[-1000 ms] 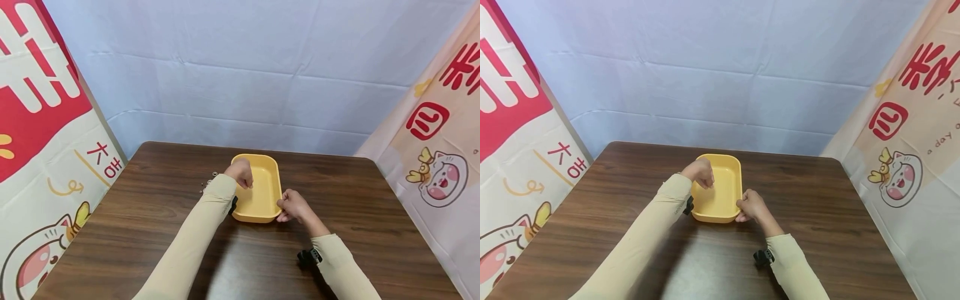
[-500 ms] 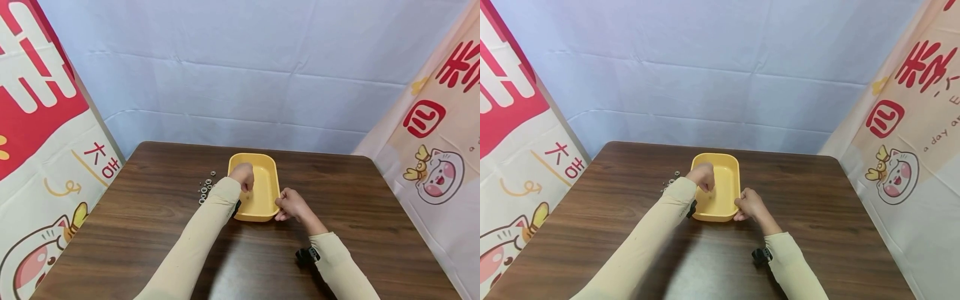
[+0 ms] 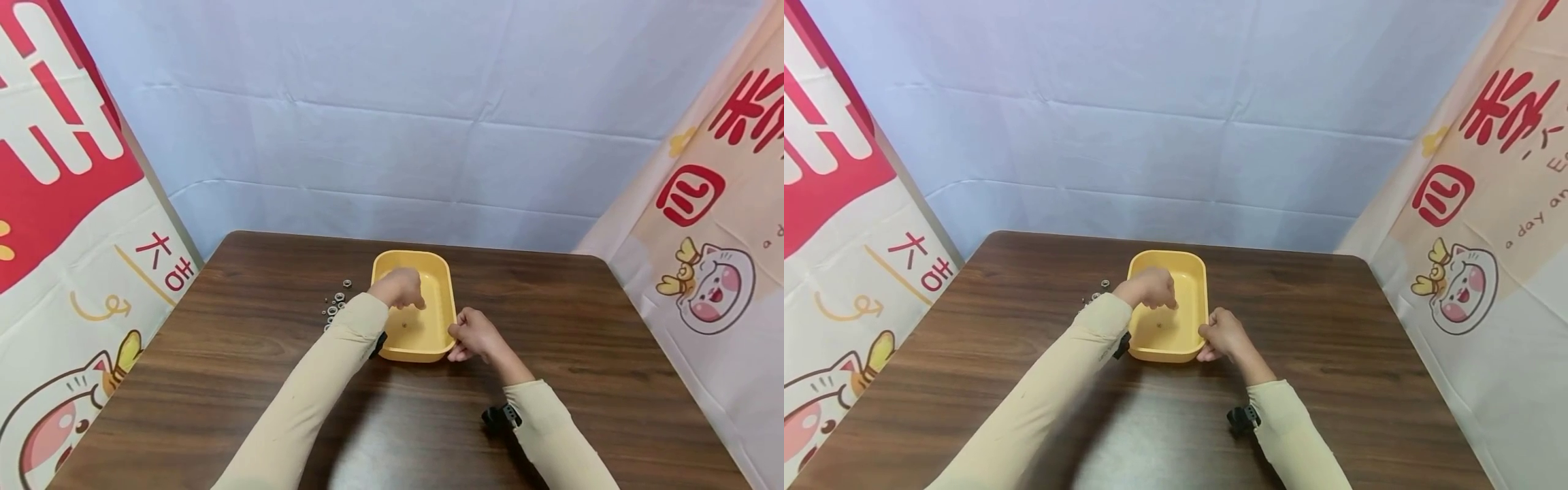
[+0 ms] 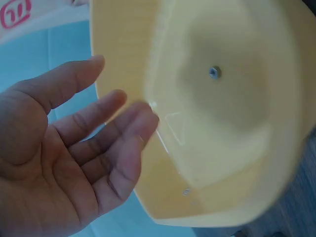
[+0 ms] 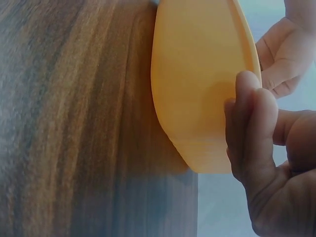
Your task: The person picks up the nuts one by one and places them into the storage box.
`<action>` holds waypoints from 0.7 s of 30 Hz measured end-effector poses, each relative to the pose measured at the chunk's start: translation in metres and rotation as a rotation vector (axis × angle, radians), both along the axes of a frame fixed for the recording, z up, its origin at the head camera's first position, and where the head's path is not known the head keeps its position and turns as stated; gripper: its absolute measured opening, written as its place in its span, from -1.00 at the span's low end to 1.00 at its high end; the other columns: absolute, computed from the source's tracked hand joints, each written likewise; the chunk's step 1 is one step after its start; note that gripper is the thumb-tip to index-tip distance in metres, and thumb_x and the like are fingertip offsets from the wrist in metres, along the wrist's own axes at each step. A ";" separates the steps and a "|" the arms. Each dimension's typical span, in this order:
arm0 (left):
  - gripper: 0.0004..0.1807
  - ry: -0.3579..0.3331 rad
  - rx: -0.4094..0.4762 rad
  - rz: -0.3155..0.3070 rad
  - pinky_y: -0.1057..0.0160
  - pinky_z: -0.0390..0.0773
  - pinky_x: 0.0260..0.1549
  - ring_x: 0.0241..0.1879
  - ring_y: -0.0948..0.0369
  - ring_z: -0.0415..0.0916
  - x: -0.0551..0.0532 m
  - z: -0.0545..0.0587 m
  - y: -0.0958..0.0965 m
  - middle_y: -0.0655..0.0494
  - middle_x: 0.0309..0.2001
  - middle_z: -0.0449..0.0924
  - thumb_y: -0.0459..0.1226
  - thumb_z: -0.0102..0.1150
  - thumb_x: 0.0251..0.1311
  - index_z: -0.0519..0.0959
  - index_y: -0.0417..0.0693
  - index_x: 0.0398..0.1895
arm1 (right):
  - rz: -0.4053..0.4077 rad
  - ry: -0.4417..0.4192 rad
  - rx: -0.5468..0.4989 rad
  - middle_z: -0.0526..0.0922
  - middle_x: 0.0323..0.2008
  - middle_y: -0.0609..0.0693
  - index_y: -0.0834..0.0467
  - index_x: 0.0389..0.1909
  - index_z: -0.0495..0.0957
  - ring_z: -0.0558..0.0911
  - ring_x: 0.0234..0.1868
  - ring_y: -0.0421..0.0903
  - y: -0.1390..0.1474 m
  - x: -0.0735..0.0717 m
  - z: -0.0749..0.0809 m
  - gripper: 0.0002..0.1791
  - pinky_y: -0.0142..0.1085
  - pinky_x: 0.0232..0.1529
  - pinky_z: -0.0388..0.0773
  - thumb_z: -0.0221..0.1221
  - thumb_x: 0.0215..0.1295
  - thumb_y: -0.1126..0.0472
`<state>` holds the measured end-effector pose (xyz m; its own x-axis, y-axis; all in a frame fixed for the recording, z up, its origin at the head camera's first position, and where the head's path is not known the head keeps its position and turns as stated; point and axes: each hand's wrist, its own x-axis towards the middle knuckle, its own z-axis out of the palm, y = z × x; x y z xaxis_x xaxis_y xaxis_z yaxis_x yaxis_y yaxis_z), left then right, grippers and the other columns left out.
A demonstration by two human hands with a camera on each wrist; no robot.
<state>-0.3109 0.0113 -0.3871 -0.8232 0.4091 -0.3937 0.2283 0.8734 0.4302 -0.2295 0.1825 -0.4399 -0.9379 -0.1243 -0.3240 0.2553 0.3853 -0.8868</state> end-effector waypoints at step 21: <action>-0.73 0.258 -0.169 -0.202 0.16 0.42 -0.31 -0.24 0.24 0.40 0.021 0.001 0.001 0.19 -0.15 0.52 -0.08 0.27 0.10 0.61 0.04 -0.15 | 0.005 0.002 -0.014 0.47 -0.67 0.25 0.33 -0.37 0.19 0.58 -0.76 -0.05 0.000 0.003 0.001 -0.93 -0.31 -0.75 0.51 -0.10 0.21 0.47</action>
<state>-0.2901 0.0119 -0.3861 -0.8131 0.5210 -0.2596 0.4860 0.8531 0.1899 -0.2266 0.1825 -0.4384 -0.9377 -0.1337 -0.3207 0.2520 0.3737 -0.8927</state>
